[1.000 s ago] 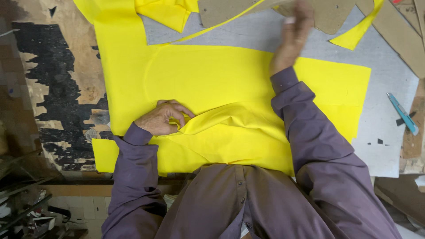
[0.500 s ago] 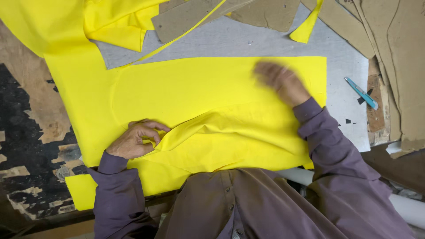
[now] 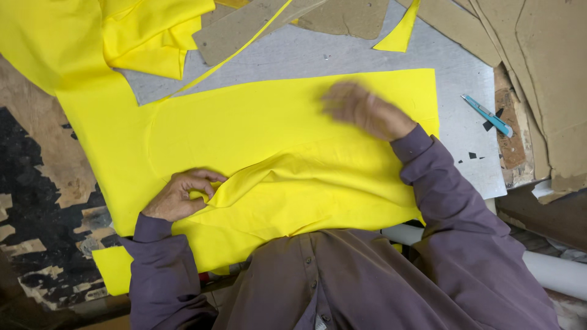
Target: The person lays out yellow fabric on a worktable, places a cardboard pattern on top, traces the outline with a pen, and cuts the fabric along the traced line using a rotary cutter. The process is repeated multiple times to produce several identical fabric pieces.
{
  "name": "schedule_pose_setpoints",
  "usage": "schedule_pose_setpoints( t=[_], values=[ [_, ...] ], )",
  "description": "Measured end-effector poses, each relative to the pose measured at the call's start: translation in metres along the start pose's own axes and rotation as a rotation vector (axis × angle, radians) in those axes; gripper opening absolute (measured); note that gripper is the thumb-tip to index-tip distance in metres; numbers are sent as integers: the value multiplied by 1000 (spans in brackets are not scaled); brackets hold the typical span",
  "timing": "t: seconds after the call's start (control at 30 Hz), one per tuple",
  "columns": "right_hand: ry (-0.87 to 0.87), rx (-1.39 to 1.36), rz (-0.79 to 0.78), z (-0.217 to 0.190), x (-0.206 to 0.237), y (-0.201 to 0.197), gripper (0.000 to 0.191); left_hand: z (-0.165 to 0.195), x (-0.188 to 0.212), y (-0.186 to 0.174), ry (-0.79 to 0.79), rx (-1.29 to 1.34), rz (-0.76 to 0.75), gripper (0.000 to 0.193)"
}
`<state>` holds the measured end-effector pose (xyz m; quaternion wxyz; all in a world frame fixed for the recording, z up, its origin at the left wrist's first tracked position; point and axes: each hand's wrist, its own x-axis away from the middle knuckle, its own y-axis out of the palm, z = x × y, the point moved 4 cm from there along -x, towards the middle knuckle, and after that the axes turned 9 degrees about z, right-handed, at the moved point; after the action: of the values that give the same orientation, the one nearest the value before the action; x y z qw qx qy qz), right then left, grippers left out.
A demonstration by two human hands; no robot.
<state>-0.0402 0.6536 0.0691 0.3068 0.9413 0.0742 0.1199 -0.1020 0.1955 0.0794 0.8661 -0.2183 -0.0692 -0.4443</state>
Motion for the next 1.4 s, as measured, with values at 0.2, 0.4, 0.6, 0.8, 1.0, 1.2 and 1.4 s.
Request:
schedule_pose_setpoints(
  t=[0.2,0.4,0.6,0.8,1.0,1.2,1.4],
  values=[
    [-556,1268,796,-73,57,-8,72,11,4,1,-142,-25,35,39],
    [181,1760,454,-53,115,-28,68,20,18,0,-72,4,109,43],
    [-160,1536,386,-58,127,-31,29,28,9,-47,-20,-41,297,36],
    [50,1612,661,-76,85,-80,38,26,-45,-83,-32,-277,386,42],
    [-337,1789,617,-74,57,-85,36,-14,-72,-93,-31,-342,483,27],
    [-305,1697,630,-86,57,-87,37,-4,-86,-98,207,-484,731,19],
    [-349,1579,782,-87,68,-84,32,15,-94,-84,290,-558,760,18]
  ],
)
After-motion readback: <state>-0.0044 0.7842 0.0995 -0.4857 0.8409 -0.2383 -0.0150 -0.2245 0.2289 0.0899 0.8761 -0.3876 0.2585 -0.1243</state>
